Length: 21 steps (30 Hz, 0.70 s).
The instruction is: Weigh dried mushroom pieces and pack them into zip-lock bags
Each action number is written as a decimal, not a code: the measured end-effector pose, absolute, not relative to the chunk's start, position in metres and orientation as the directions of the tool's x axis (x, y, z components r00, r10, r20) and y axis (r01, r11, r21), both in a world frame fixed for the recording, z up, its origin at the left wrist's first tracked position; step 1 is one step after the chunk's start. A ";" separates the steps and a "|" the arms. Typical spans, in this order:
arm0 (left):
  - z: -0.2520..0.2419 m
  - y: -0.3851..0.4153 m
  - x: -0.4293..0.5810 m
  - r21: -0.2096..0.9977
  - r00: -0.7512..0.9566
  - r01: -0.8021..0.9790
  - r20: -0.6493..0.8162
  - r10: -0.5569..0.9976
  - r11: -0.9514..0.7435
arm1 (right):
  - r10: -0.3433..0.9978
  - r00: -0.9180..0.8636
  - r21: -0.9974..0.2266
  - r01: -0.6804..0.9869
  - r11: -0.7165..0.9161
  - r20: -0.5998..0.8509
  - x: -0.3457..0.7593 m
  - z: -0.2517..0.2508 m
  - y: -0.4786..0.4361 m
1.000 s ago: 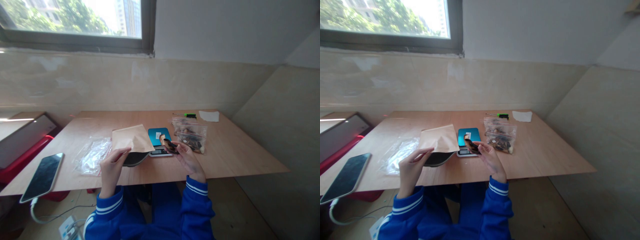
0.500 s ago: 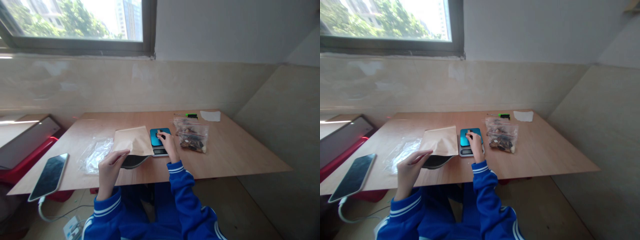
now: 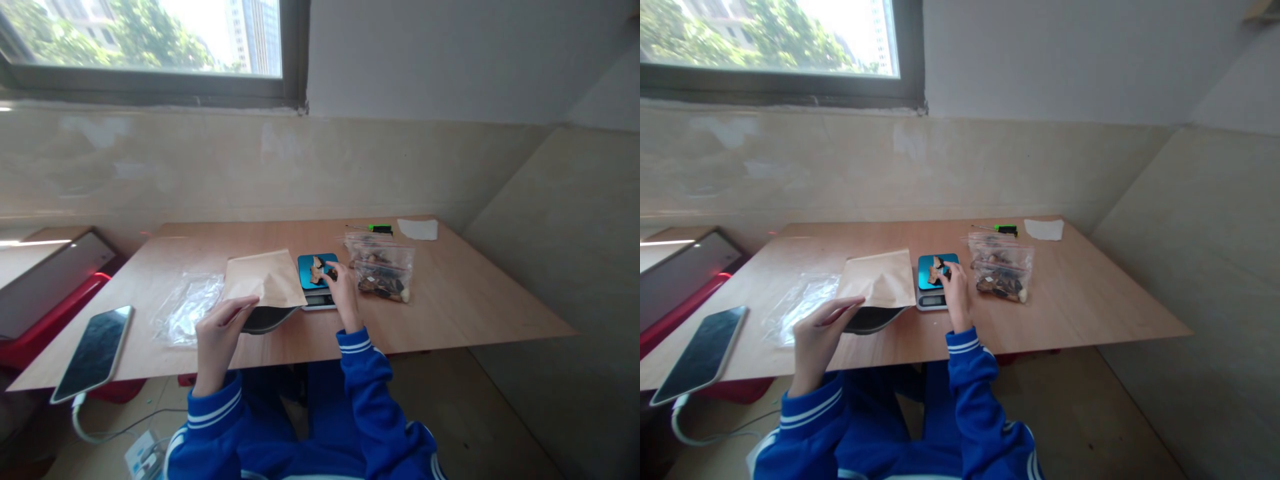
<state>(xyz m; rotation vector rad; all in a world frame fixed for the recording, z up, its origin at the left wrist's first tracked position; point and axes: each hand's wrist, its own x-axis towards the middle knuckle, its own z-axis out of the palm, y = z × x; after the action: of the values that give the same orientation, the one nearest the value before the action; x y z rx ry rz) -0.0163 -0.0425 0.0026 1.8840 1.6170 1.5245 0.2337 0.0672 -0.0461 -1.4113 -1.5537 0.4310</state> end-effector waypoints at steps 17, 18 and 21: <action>0.004 -0.038 0.001 0.774 -0.263 0.550 0.517 0.815 -0.313 | 0.729 -0.591 -0.878 0.069 0.473 0.346 0.177 0.041 -0.036; 0.004 -0.038 0.002 0.773 -0.265 0.551 0.519 0.813 -0.315 | 0.737 -0.600 -0.852 0.168 0.495 0.311 0.169 0.037 -0.037; 0.004 -0.038 0.003 0.761 -0.253 0.560 0.533 0.807 -0.327 | 0.823 -0.522 -0.710 0.491 0.505 0.224 0.145 0.017 -0.033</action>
<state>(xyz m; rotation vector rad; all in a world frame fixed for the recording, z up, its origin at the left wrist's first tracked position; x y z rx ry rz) 0.0030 -0.0384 0.0042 1.7640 1.6701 1.6146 0.1455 -0.0326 0.0169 -1.0728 -2.2004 0.7924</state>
